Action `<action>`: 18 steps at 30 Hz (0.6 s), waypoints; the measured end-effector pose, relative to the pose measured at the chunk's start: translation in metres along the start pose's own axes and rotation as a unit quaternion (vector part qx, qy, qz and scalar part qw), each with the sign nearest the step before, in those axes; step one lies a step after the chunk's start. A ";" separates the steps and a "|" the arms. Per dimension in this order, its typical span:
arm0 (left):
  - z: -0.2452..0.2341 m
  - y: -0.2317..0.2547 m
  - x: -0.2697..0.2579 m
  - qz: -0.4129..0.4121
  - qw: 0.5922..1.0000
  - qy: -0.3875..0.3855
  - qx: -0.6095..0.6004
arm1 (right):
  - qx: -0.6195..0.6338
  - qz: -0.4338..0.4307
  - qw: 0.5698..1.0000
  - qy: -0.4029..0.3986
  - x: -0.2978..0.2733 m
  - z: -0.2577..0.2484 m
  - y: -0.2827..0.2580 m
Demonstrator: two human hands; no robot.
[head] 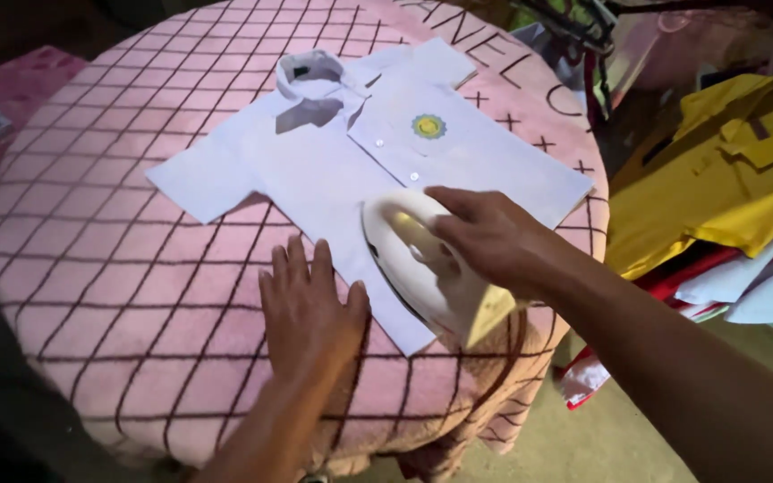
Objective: The person irons a white polo shirt laid on a round table covered with a pink checkered cloth. They use a white electric iron to smooth the front, sleeves, and collar, then flip the shirt to iron the back before setting the iron aside.
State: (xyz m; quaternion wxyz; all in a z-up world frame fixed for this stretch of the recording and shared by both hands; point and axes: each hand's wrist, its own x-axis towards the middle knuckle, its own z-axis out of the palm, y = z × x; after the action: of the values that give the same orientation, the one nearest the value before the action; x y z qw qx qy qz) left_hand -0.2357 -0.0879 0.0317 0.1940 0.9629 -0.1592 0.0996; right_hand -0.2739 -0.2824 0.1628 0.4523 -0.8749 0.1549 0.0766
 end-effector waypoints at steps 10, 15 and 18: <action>0.010 -0.003 -0.023 -0.010 0.999 0.037 -0.018 | -0.080 -0.023 0.994 -0.073 -0.102 -0.004 0.045; 0.011 0.001 -0.022 -0.022 0.997 0.058 -0.042 | -0.147 -0.066 0.986 -0.042 -0.079 0.004 0.038; 0.002 0.006 -0.022 -0.060 0.990 0.061 -0.116 | -0.145 -0.099 0.984 -0.025 -0.048 0.024 0.011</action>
State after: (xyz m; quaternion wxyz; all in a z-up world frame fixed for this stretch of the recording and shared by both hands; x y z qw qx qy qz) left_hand -0.2583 -0.0883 0.0259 0.3197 0.9337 -0.0999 0.1269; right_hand -0.3222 -0.2594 0.1539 0.3294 -0.9402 0.0437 0.0755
